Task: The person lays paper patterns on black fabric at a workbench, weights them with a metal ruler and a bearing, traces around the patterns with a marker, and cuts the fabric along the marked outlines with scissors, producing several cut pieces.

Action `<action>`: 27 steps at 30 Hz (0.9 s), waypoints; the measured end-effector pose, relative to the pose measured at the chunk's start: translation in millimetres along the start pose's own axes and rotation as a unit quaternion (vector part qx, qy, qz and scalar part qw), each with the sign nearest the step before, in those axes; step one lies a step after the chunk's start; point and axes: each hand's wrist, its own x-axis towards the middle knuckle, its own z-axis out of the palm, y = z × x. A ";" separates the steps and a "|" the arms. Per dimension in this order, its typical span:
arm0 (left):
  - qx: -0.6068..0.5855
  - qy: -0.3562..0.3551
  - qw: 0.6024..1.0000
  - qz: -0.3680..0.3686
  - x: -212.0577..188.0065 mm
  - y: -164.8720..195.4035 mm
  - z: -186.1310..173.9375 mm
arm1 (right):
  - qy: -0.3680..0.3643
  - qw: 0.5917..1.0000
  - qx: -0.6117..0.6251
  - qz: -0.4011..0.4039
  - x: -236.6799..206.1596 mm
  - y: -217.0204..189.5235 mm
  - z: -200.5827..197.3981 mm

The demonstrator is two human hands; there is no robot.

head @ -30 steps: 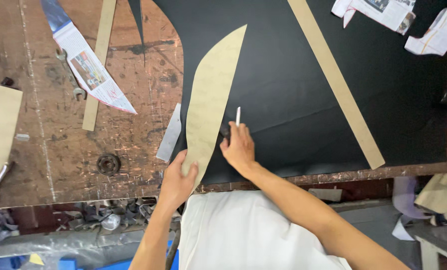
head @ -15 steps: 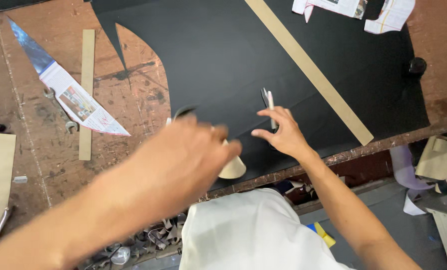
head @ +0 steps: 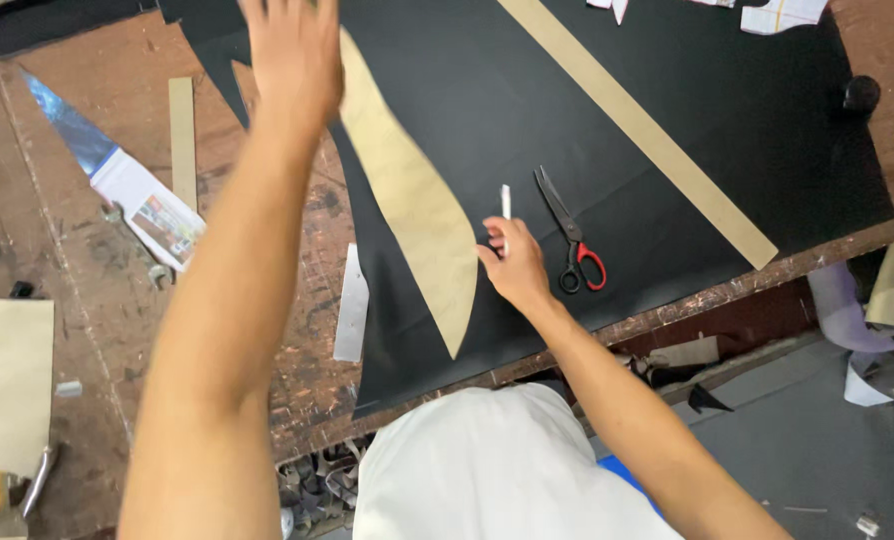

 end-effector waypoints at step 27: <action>-0.137 -0.169 0.947 -0.237 -359.1 35.0 70.4 | -0.179 0.950 -0.173 -0.191 -82.8 -13.1 65.8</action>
